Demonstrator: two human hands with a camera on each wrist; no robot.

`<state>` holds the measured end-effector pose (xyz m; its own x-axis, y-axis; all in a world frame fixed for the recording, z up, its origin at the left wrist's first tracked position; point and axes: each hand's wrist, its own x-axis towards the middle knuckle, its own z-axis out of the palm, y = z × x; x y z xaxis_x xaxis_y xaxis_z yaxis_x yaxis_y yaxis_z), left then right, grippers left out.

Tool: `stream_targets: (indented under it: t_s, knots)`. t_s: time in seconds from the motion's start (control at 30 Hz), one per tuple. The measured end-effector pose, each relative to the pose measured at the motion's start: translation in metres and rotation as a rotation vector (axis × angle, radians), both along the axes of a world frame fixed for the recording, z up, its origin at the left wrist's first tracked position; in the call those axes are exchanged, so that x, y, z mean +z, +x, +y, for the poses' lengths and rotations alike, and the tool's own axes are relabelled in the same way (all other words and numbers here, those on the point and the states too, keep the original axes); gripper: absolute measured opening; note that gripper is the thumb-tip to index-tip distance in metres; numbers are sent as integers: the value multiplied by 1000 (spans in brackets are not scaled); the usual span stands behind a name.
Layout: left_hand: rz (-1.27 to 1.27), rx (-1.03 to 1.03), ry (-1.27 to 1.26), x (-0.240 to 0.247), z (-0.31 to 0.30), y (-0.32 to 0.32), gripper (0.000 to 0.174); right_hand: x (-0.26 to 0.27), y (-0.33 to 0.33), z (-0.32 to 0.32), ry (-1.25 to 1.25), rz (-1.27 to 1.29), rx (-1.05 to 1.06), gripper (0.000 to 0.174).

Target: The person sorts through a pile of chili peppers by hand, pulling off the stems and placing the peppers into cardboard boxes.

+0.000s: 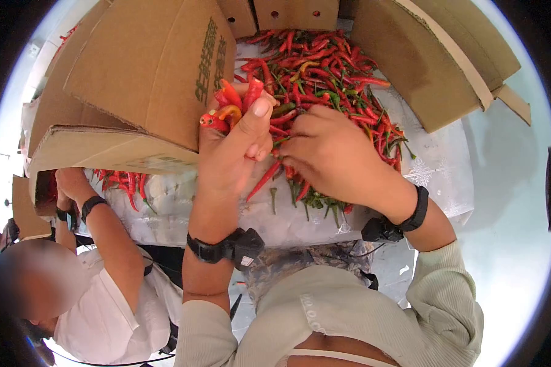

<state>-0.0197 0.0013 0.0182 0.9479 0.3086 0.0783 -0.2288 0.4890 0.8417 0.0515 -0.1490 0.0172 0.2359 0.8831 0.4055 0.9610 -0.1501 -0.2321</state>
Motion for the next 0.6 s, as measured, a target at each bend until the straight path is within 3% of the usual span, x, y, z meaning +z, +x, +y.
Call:
stream_targets:
  t_s: [0.33, 0.6]
  knots:
    - [-10, 36, 76, -3, -1, 4, 15, -28, -11, 7, -37, -102, 35, 14]
    - [-39, 35, -4, -10, 3, 8, 21, -17, -2, -4, 90, 54, 94, 10]
